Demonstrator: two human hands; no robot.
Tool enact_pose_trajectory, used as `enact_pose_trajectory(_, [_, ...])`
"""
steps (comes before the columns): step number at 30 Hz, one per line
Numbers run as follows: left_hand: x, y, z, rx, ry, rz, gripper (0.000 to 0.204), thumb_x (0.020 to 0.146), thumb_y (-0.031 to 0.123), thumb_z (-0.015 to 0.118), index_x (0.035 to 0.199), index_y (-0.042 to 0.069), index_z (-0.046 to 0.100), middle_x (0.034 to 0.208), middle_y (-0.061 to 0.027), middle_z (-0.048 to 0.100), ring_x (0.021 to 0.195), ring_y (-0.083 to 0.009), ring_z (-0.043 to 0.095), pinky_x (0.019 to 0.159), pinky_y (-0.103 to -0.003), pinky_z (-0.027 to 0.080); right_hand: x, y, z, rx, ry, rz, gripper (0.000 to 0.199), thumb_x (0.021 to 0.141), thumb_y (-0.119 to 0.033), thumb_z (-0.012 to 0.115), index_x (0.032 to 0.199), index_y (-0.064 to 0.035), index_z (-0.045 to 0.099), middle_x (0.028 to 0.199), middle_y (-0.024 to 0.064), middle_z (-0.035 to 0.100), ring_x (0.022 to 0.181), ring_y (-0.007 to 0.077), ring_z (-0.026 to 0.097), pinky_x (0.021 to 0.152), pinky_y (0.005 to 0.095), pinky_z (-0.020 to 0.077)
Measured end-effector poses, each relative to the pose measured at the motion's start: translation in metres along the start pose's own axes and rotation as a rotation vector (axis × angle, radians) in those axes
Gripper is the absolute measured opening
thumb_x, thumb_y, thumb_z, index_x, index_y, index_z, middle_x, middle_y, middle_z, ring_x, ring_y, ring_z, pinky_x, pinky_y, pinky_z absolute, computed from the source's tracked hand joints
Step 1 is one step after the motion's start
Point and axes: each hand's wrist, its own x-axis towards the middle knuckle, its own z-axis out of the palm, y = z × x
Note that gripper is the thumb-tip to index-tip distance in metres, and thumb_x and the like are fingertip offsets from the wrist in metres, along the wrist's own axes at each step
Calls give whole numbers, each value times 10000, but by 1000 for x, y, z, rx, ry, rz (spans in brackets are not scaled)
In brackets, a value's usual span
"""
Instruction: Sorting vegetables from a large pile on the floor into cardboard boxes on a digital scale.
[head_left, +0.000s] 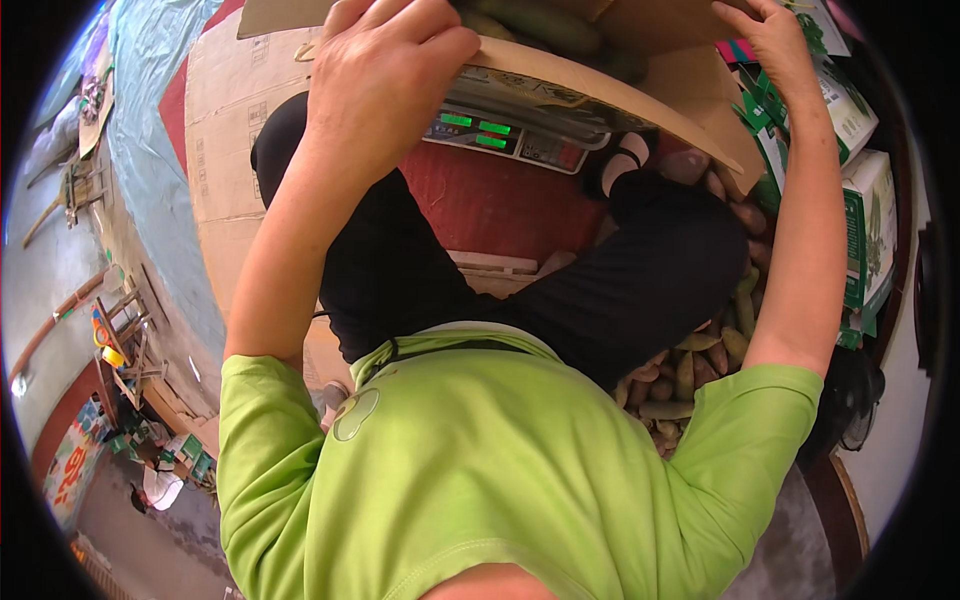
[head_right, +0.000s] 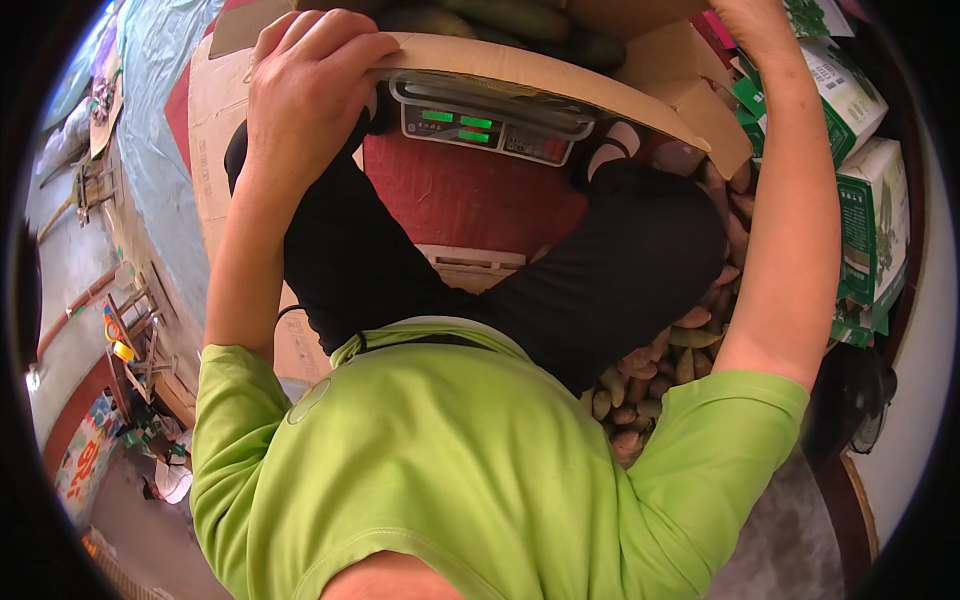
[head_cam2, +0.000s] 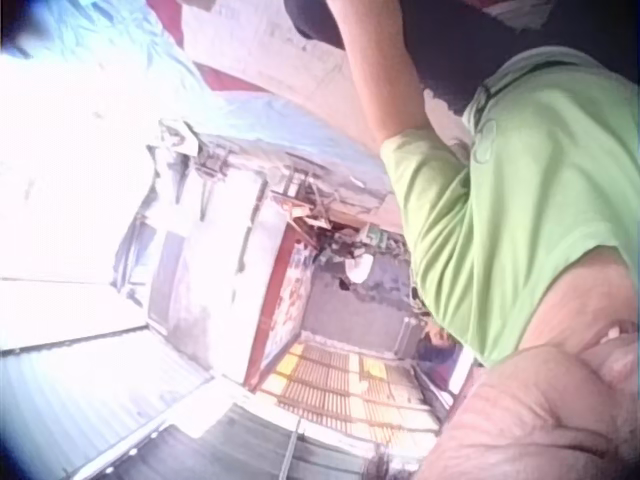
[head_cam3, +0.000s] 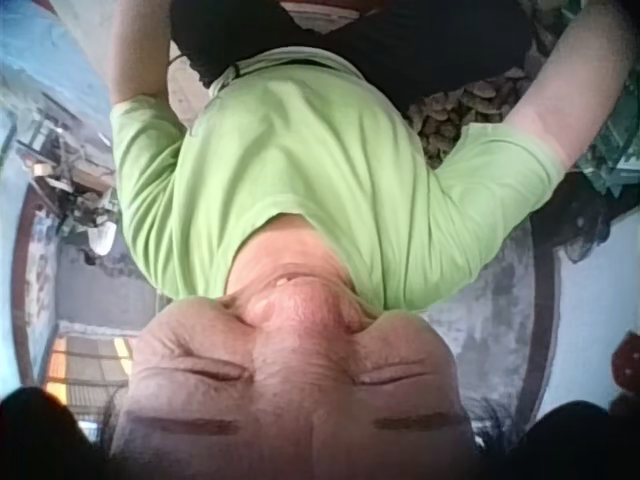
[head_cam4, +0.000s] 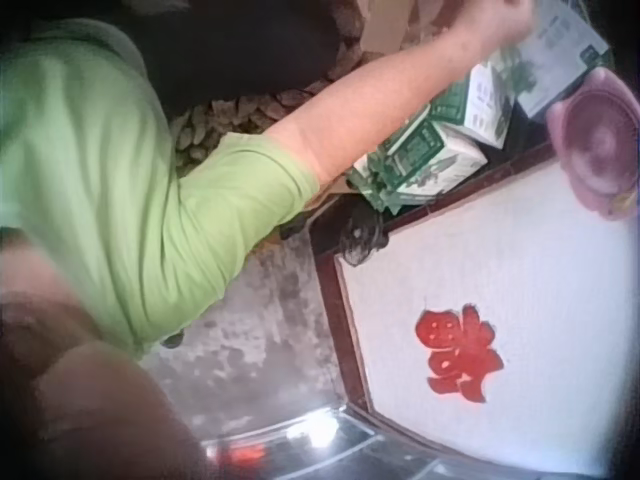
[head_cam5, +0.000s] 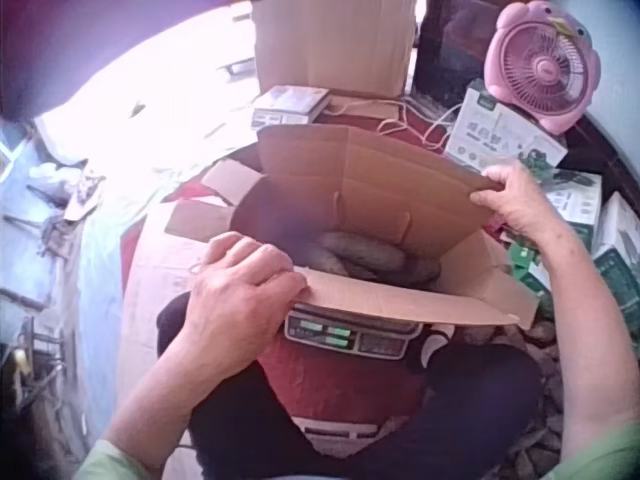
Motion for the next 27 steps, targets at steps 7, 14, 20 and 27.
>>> enact_pose_trajectory(7, [11,-23,-1,23,-74,16,76,690,126,628,763,144,637,781,2,547,853,-189,592,843,-366,451,31,20,3,-188,-22,-306,241,868,-227,629,874,13,606,645,-16,490,635,70,414,572,253,361])
enact_pose_trajectory(14, [8,-63,-12,-109,-54,-18,44,693,136,617,730,159,616,750,8,517,830,-171,578,822,-350,444,30,-27,4,-66,68,-321,147,860,-109,627,890,33,604,746,60,549,692,100,480,661,259,410])
enact_pose_trajectory(20, [-47,-125,-34,-175,159,-183,47,731,162,671,742,143,629,743,7,530,812,-186,587,830,-341,450,55,-151,15,-222,48,-558,134,842,-130,616,891,-7,600,792,91,583,692,209,549,650,309,414])
enact_pose_trajectory(27, [-108,-162,-109,-129,322,-320,76,730,130,715,780,100,667,721,-19,564,718,-223,569,770,-335,425,57,-286,36,-399,152,-781,165,830,-188,627,895,-38,604,846,109,617,772,312,577,682,362,438])
